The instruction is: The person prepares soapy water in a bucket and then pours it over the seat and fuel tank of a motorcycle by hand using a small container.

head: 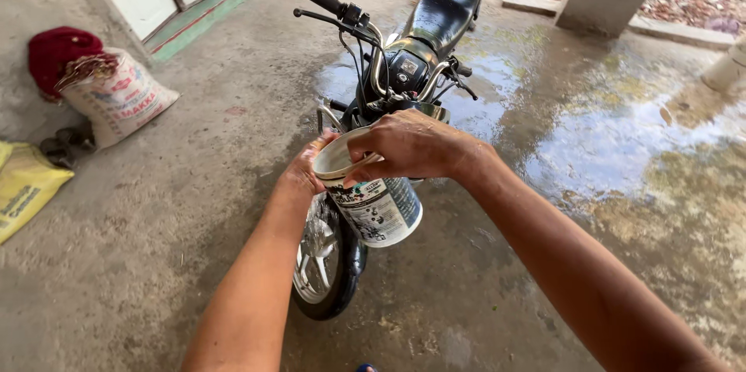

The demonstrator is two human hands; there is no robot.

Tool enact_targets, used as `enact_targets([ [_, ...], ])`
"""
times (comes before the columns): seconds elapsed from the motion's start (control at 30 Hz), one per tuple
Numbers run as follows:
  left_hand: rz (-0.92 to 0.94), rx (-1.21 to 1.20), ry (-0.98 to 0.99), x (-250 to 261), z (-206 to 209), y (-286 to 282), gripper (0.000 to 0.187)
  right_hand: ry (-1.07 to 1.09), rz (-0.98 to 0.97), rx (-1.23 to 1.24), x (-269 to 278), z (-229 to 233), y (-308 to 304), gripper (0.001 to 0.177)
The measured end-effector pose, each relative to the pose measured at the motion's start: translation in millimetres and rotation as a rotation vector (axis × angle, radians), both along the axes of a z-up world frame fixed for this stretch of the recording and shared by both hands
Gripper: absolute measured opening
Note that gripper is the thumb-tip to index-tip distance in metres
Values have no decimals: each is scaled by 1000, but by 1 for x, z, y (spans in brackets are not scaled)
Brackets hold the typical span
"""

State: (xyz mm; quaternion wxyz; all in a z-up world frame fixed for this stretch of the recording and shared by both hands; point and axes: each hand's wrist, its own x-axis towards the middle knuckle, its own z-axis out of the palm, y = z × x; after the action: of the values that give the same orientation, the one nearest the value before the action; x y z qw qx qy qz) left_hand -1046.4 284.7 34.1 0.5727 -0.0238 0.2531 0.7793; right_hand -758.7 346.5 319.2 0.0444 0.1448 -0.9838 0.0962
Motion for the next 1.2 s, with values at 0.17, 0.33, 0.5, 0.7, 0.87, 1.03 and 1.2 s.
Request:
enact_targets([
  [0.17,-114,11,-39,6,12,9,40,-112,-123,22,-27,-2,-3,48],
  [0.33,-99,25,173,-16,14,44,47,-107,-86,15,-60,-10,22,49],
  [0.5,-52,62,368,-30,29,84,54,-66,-37,-48,-91,-3,63,52],
  [0.7,-5,125,306,-31,46,99,51,-77,-86,26,-95,2,105,50],
  [0.87,-82,27,77,-83,-3,189,38,-39,-21,26,-103,-2,165,48],
  [1.03,-342,705,180,-132,-76,247,61,-171,-28,-34,-107,-1,228,48],
  [1.2,-45,134,197,-117,-53,273,54,-238,35,48,-132,-1,271,49],
])
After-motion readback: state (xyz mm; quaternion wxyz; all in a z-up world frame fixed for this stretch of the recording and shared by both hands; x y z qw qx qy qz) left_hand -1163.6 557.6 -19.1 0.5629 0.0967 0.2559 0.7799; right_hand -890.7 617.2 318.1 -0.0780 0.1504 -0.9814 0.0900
